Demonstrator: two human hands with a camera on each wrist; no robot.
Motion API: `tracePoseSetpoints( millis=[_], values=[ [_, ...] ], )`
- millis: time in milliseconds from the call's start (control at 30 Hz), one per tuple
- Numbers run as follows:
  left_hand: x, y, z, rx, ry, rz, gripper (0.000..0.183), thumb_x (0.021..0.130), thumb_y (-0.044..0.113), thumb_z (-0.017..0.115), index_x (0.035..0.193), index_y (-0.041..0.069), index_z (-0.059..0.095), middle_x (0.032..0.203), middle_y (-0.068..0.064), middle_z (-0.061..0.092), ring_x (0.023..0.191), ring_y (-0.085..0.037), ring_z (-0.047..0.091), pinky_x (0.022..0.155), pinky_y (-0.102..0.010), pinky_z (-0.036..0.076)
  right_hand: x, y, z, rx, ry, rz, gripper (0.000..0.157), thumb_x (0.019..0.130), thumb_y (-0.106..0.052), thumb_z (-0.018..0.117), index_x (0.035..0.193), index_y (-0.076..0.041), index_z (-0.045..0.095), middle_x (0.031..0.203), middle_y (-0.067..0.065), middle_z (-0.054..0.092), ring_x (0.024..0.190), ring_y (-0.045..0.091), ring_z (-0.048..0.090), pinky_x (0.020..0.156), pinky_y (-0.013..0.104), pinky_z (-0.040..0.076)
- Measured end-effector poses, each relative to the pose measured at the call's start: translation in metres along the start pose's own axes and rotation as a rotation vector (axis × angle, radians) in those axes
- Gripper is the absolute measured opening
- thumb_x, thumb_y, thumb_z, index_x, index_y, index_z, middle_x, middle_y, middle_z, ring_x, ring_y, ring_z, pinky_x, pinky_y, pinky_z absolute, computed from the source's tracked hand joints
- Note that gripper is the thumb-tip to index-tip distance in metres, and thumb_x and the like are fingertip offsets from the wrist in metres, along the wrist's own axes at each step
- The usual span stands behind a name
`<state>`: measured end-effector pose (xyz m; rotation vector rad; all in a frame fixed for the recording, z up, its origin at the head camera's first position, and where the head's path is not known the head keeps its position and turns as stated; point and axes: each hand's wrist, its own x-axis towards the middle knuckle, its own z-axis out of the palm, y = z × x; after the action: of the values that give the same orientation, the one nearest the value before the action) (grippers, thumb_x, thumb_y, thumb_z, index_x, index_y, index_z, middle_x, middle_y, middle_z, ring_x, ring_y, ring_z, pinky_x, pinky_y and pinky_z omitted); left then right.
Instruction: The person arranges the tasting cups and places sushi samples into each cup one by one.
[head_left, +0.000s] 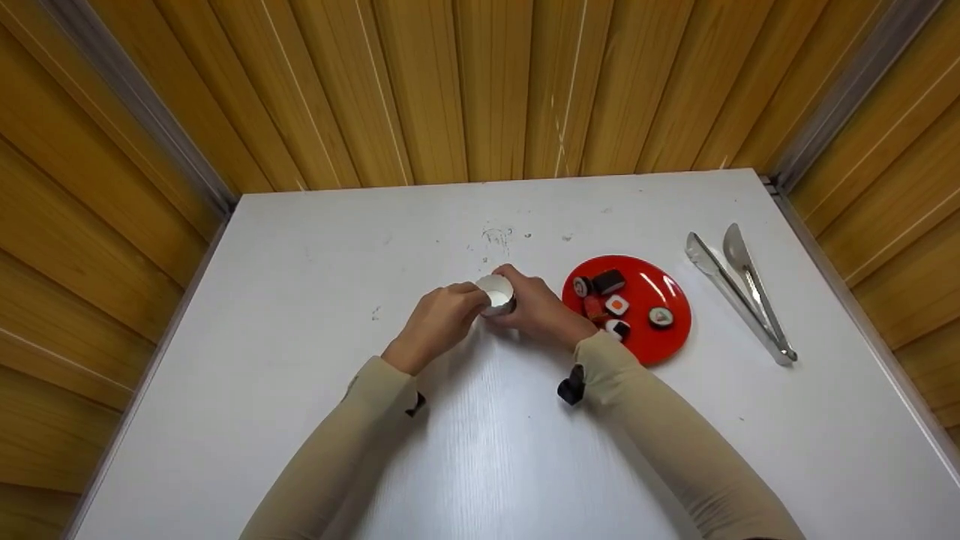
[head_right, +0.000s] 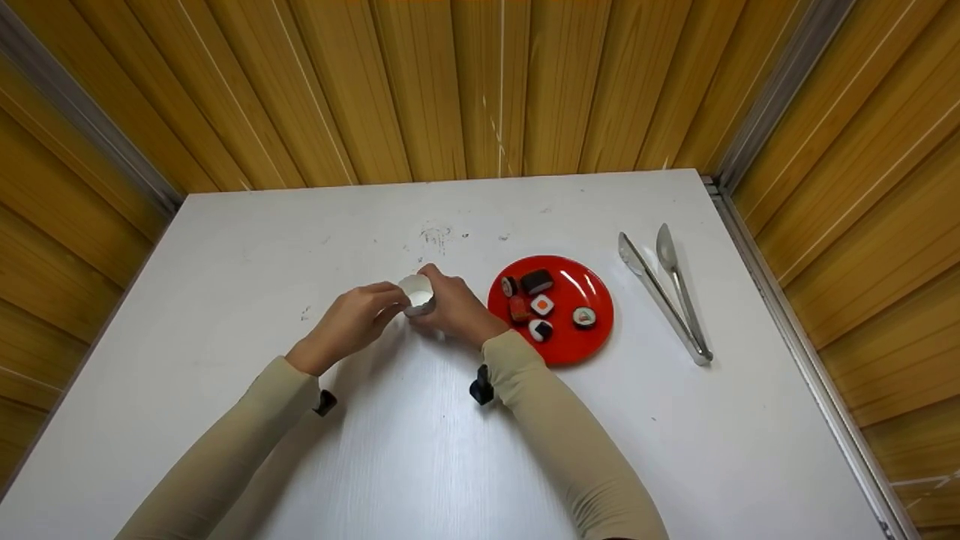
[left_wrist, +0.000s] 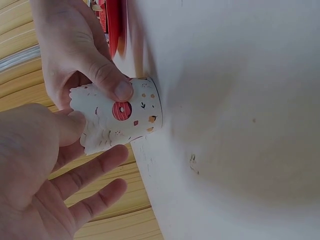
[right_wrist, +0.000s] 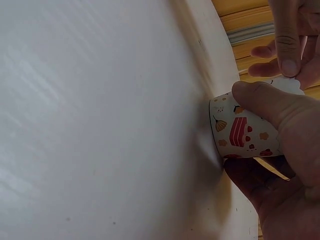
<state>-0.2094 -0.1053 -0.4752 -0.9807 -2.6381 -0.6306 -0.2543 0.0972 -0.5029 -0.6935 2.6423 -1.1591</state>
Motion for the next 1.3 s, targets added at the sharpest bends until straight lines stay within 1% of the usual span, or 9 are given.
tracePoseSetpoints(
  millis=[200, 333, 467, 633, 733, 833, 1000, 1100, 1300],
  values=[
    [0.002, 0.000, -0.003, 0.043, 0.003, 0.024, 0.008, 0.095, 0.001, 0.071, 0.096, 0.007, 0.077, 0.094, -0.008, 0.075, 0.081, -0.025, 0.072, 0.070, -0.040, 0.059, 0.000, 0.000, -0.001, 0.009, -0.006, 0.004, 0.059, 0.084, -0.022, 0.087, 0.131, -0.013, 0.052, 0.121, 0.007, 0.068, 0.105, 0.023, 0.062, 0.095, 0.040, 0.049],
    [0.003, 0.001, -0.007, 0.051, 0.004, 0.016, 0.010, 0.095, 0.001, 0.071, 0.096, 0.007, 0.077, 0.093, -0.007, 0.074, 0.080, -0.024, 0.071, 0.070, -0.040, 0.058, -0.001, -0.001, -0.001, 0.025, -0.003, 0.003, 0.061, 0.083, -0.022, 0.087, 0.133, -0.015, 0.052, 0.121, 0.007, 0.068, 0.105, 0.022, 0.062, 0.095, 0.039, 0.049],
    [0.003, 0.002, -0.009, 0.044, 0.003, 0.002, 0.009, 0.097, 0.002, 0.069, 0.096, 0.006, 0.077, 0.093, -0.007, 0.073, 0.084, -0.024, 0.072, 0.072, -0.038, 0.059, -0.001, -0.002, -0.002, 0.042, 0.002, 0.008, 0.068, 0.083, -0.022, 0.087, 0.138, -0.015, 0.048, 0.125, 0.008, 0.067, 0.110, 0.022, 0.062, 0.099, 0.040, 0.048],
    [0.003, 0.004, -0.014, -0.004, 0.010, -0.005, 0.010, 0.099, 0.000, 0.065, 0.099, 0.004, 0.074, 0.096, -0.009, 0.072, 0.087, -0.022, 0.070, 0.074, -0.036, 0.059, -0.002, -0.002, -0.001, 0.017, 0.001, 0.018, 0.073, 0.083, -0.024, 0.088, 0.141, -0.013, 0.045, 0.129, 0.009, 0.066, 0.113, 0.024, 0.062, 0.102, 0.042, 0.047],
    [0.003, 0.005, -0.019, -0.029, 0.036, 0.005, 0.011, 0.100, 0.000, 0.063, 0.102, 0.002, 0.073, 0.099, -0.010, 0.072, 0.090, -0.022, 0.070, 0.075, -0.034, 0.059, -0.002, -0.002, -0.002, 0.011, -0.002, 0.019, 0.075, 0.083, -0.025, 0.088, 0.144, -0.011, 0.046, 0.131, 0.010, 0.066, 0.116, 0.025, 0.061, 0.104, 0.043, 0.046],
    [0.001, 0.004, -0.025, -0.020, 0.074, 0.028, 0.011, 0.101, 0.000, 0.062, 0.105, 0.001, 0.072, 0.102, -0.011, 0.072, 0.093, -0.022, 0.070, 0.076, -0.033, 0.059, -0.002, -0.002, -0.001, 0.013, -0.006, 0.016, 0.075, 0.083, -0.026, 0.088, 0.145, -0.011, 0.047, 0.131, 0.010, 0.065, 0.118, 0.025, 0.061, 0.106, 0.043, 0.046],
    [-0.001, -0.001, -0.035, 0.028, 0.143, 0.049, 0.012, 0.099, -0.001, 0.063, 0.107, 0.000, 0.072, 0.104, -0.012, 0.071, 0.095, -0.022, 0.069, 0.079, -0.032, 0.059, -0.001, 0.000, -0.001, 0.003, 0.005, 0.003, 0.066, 0.082, -0.025, 0.089, 0.135, -0.012, 0.052, 0.124, 0.010, 0.068, 0.113, 0.025, 0.062, 0.101, 0.043, 0.048],
    [-0.004, -0.006, -0.041, 0.061, 0.168, 0.029, 0.012, 0.098, -0.001, 0.065, 0.108, -0.001, 0.072, 0.105, -0.012, 0.071, 0.096, -0.023, 0.069, 0.080, -0.033, 0.059, 0.000, 0.001, -0.001, 0.004, 0.008, -0.006, 0.063, 0.081, -0.024, 0.090, 0.130, -0.013, 0.054, 0.121, 0.009, 0.069, 0.111, 0.024, 0.063, 0.100, 0.044, 0.048],
    [-0.013, -0.020, -0.050, 0.118, 0.178, -0.028, 0.013, 0.095, -0.001, 0.070, 0.108, -0.001, 0.073, 0.107, -0.014, 0.071, 0.097, -0.026, 0.070, 0.084, -0.035, 0.059, 0.000, 0.001, 0.000, 0.010, -0.008, -0.005, 0.059, 0.081, -0.021, 0.089, 0.128, -0.016, 0.054, 0.120, 0.008, 0.069, 0.111, 0.023, 0.063, 0.101, 0.044, 0.048]
  ],
)
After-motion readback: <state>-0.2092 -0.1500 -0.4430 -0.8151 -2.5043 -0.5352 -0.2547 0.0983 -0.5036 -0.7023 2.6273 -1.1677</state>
